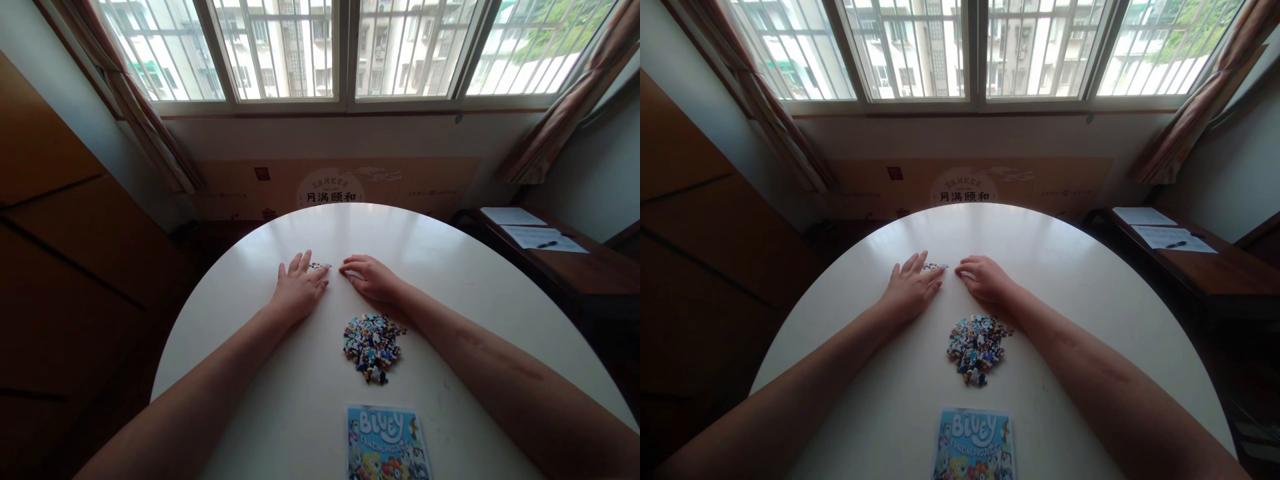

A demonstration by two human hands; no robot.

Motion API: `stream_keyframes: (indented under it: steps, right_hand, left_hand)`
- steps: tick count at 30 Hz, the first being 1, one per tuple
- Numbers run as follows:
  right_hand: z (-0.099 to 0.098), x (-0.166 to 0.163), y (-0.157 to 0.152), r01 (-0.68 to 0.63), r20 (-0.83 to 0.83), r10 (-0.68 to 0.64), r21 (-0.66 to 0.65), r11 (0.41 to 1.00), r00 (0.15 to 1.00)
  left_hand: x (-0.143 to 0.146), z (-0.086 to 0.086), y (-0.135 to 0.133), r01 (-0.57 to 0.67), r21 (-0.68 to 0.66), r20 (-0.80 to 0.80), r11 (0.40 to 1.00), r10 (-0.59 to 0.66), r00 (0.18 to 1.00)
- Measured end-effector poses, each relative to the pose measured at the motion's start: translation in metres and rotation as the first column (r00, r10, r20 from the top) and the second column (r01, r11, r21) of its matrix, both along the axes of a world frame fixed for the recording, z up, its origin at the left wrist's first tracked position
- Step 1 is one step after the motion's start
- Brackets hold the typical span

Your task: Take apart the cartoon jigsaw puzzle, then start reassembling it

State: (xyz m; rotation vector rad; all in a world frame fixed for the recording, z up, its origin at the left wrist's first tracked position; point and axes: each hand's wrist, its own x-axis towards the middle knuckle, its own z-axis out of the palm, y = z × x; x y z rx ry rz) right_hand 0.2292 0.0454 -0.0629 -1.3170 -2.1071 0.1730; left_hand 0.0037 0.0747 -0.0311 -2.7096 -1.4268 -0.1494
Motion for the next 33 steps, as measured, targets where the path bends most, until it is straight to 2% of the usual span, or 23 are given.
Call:
stream_keyframes:
  steps: [17,20,22,25,27,29,30,31,33]
  right_hand:
    - [0.001,0.0,-0.001,-0.006,-0.003,0.006,-0.008,1.0,1.0]
    - [0.002,0.0,-0.002,-0.007,-0.006,0.007,-0.014,1.0,1.0]
    - [0.003,0.0,-0.002,-0.006,-0.011,0.006,-0.019,1.0,1.0]
    - [0.005,0.0,-0.003,-0.001,-0.025,0.0,-0.031,1.0,1.0]
    - [0.006,0.0,-0.003,0.001,-0.039,-0.003,-0.05,0.999,0.999]
    - [0.006,0.001,-0.002,0.003,-0.054,-0.007,-0.073,0.997,0.998]
    - [0.006,0.001,-0.002,0.005,-0.059,-0.01,-0.083,0.996,0.998]
    - [0.006,0.001,-0.002,0.008,-0.059,-0.013,-0.091,0.996,0.998]
    - [0.006,0.002,-0.002,0.014,-0.051,-0.019,-0.094,0.995,0.999]
  left_hand:
    - [0.0,-0.003,0.002,0.001,0.013,0.021,1.0,-0.002,1.0]
    - [-0.002,-0.003,0.003,0.019,0.056,0.062,0.998,-0.023,0.998]
    - [-0.004,0.005,0.0,0.054,0.137,0.15,0.989,-0.075,0.986]
    - [-0.008,0.025,-0.01,0.123,0.247,0.336,0.961,-0.204,0.92]
    - [-0.01,0.037,-0.02,0.276,0.147,0.367,0.95,-0.312,0.876]
    - [-0.009,0.042,-0.028,0.518,-0.019,0.325,0.855,-0.485,0.812]
    - [-0.008,0.041,-0.031,0.593,-0.08,0.304,0.801,-0.547,0.78]
    - [-0.007,0.039,-0.033,0.641,-0.122,0.286,0.758,-0.591,0.754]
    - [-0.004,0.034,-0.034,0.663,-0.149,0.271,0.734,-0.614,0.741]
